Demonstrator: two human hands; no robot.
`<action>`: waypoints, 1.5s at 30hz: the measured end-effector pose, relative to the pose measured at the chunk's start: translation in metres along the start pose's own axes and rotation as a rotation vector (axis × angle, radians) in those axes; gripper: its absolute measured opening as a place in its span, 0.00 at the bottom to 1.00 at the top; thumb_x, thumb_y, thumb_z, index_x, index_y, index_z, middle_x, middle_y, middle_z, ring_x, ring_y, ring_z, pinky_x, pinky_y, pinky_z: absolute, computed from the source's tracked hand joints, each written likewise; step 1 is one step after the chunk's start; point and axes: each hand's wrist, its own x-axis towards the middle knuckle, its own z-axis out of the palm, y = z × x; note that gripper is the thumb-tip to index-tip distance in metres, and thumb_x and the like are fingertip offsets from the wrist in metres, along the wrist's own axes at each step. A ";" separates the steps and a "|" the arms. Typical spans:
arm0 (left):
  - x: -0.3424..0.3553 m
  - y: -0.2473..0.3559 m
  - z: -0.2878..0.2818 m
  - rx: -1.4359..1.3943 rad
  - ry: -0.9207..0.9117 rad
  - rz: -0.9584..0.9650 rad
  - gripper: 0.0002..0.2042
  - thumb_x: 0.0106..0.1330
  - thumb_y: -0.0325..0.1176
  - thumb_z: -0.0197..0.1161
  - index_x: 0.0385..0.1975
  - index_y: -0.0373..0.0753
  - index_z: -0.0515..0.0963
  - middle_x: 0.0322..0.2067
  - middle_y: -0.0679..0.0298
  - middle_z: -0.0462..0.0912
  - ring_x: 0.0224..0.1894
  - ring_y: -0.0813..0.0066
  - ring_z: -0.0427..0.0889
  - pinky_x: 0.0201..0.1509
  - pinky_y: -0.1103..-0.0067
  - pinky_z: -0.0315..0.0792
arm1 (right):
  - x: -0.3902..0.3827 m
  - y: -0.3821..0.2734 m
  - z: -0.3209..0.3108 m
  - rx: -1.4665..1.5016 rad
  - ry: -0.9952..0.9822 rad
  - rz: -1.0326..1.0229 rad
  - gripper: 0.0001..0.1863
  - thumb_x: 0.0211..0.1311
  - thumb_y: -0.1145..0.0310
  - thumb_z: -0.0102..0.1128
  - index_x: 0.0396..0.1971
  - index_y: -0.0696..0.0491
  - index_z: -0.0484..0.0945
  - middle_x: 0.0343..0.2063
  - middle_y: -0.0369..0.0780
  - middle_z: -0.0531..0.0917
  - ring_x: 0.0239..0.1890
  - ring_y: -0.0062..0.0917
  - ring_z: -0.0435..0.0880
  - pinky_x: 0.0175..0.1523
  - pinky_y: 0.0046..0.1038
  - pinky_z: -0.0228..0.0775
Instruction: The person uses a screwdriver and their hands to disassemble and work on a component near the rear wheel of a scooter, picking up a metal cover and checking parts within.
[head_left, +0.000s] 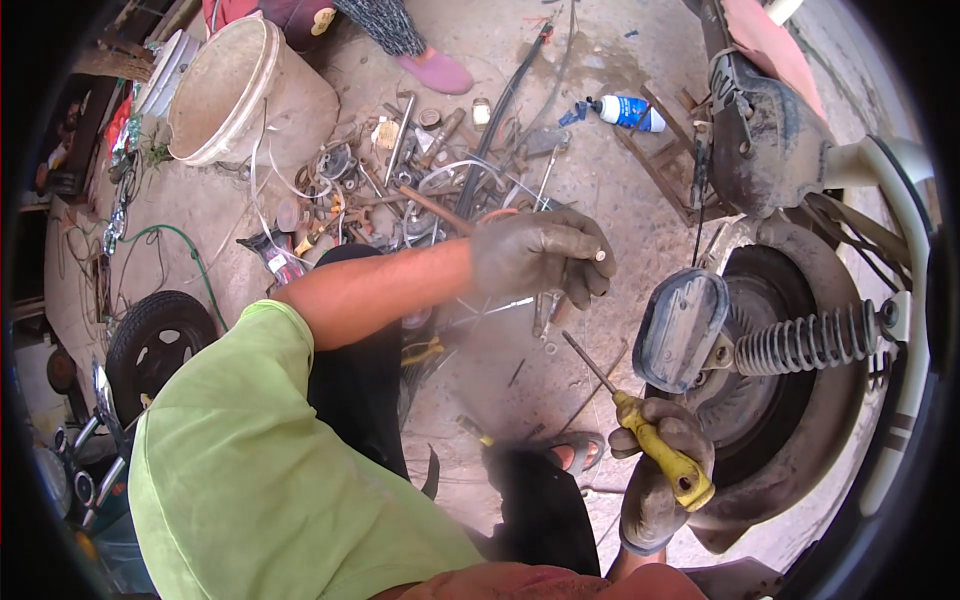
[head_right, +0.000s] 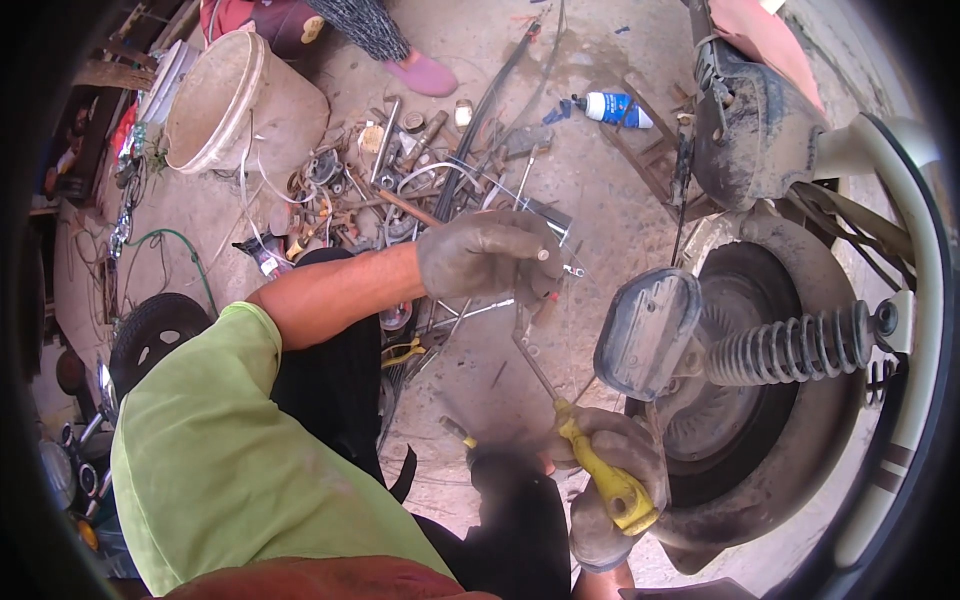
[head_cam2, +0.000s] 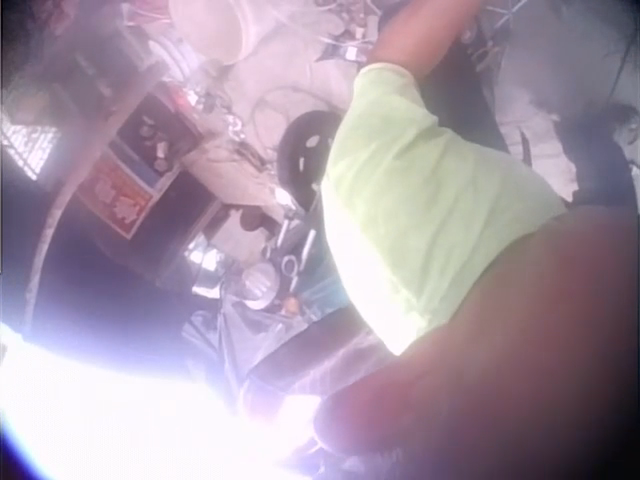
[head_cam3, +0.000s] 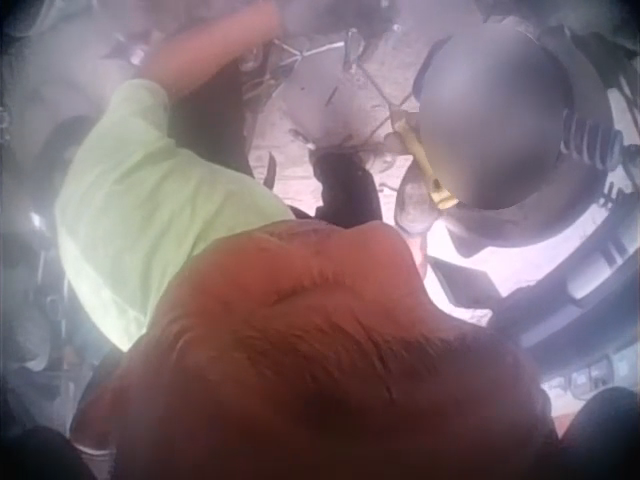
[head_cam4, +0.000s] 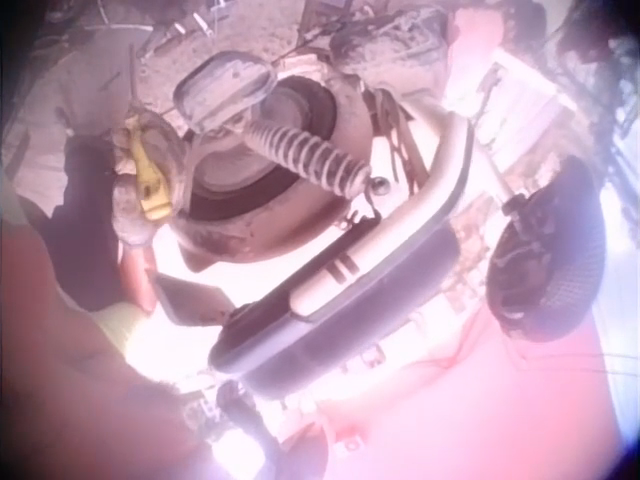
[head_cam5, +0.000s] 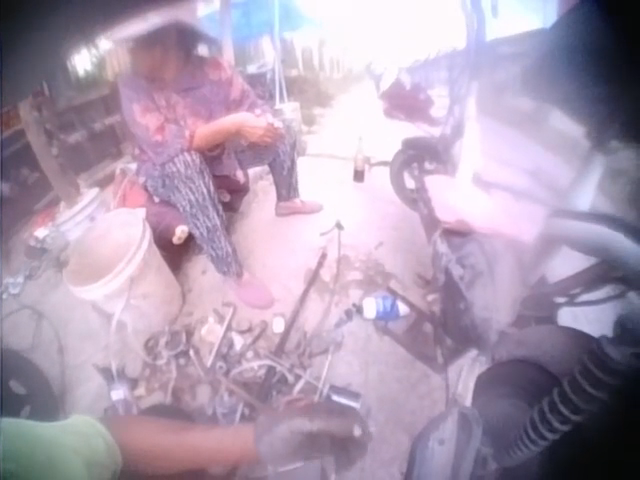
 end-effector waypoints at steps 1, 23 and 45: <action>-0.001 0.000 0.000 0.006 -0.031 -0.003 0.10 0.78 0.33 0.60 0.47 0.33 0.81 0.42 0.52 0.89 0.45 0.59 0.90 0.51 0.59 0.84 | -0.001 -0.003 0.001 0.032 0.034 0.002 0.33 0.66 0.46 0.74 0.56 0.57 0.76 0.53 0.54 0.80 0.41 0.36 0.89 0.41 0.28 0.85; -0.021 -0.027 0.081 1.235 -0.171 0.602 0.13 0.66 0.17 0.69 0.49 0.36 0.84 0.46 0.59 0.86 0.50 0.64 0.84 0.53 0.69 0.80 | -0.008 0.009 0.009 0.214 -0.022 0.607 0.34 0.71 0.66 0.67 0.70 0.68 0.67 0.49 0.49 0.87 0.42 0.28 0.90 0.42 0.21 0.83; -0.020 -0.019 0.082 1.252 -0.004 0.275 0.09 0.68 0.19 0.66 0.46 0.36 0.84 0.45 0.58 0.87 0.46 0.66 0.88 0.51 0.71 0.81 | -0.007 0.022 0.003 0.049 -0.082 0.482 0.37 0.70 0.69 0.63 0.76 0.61 0.63 0.47 0.41 0.88 0.46 0.24 0.88 0.54 0.27 0.81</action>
